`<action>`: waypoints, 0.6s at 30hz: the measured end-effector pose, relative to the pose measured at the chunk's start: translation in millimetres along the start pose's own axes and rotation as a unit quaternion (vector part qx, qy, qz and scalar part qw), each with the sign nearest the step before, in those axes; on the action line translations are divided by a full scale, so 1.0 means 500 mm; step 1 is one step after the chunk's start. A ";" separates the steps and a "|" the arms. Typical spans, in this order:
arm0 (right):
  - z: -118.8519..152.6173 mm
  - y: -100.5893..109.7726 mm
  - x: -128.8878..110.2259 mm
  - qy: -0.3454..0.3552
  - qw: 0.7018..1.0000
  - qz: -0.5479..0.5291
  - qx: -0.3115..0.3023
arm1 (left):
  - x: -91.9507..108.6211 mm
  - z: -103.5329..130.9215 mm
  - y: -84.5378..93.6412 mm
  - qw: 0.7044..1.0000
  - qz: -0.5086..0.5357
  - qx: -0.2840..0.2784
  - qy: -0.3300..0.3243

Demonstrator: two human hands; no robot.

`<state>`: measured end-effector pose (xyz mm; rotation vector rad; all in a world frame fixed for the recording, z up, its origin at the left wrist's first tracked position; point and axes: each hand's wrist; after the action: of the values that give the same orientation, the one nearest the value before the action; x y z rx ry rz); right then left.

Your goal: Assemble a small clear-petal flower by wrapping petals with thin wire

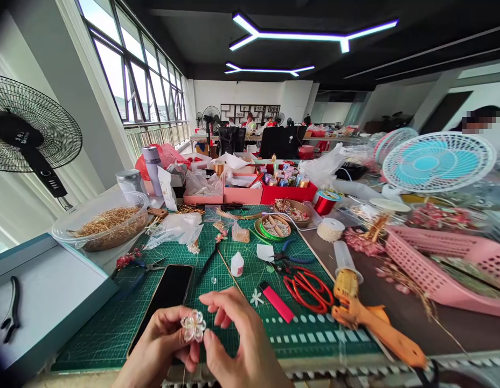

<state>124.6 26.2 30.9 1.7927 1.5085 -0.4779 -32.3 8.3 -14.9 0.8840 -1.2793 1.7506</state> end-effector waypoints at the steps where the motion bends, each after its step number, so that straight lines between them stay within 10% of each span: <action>1: -0.001 0.003 0.002 -0.019 1.000 -0.008 -0.016 | 0.000 0.001 -0.001 1.000 0.004 -0.002 0.002; 13: 0.053 -0.048 0.056 -0.250 0.948 -0.184 -0.066 | 0.005 0.002 -0.017 0.987 -0.017 0.086 -0.133; 18: 0.028 -0.046 0.028 -0.288 0.936 -0.144 -0.141 | 0.002 0.013 -0.021 0.994 0.073 0.060 -0.055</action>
<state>108.2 26.3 5.3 1.0799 1.3313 -0.8051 -22.9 4.2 -8.1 0.9888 -1.3511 1.9326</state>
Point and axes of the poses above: each hand's wrist, its own z-axis away from the middle knuckle, its own y-axis out of the back of the hand, x = y × z, and after that the axes turned 14 degrees about x, right-handed
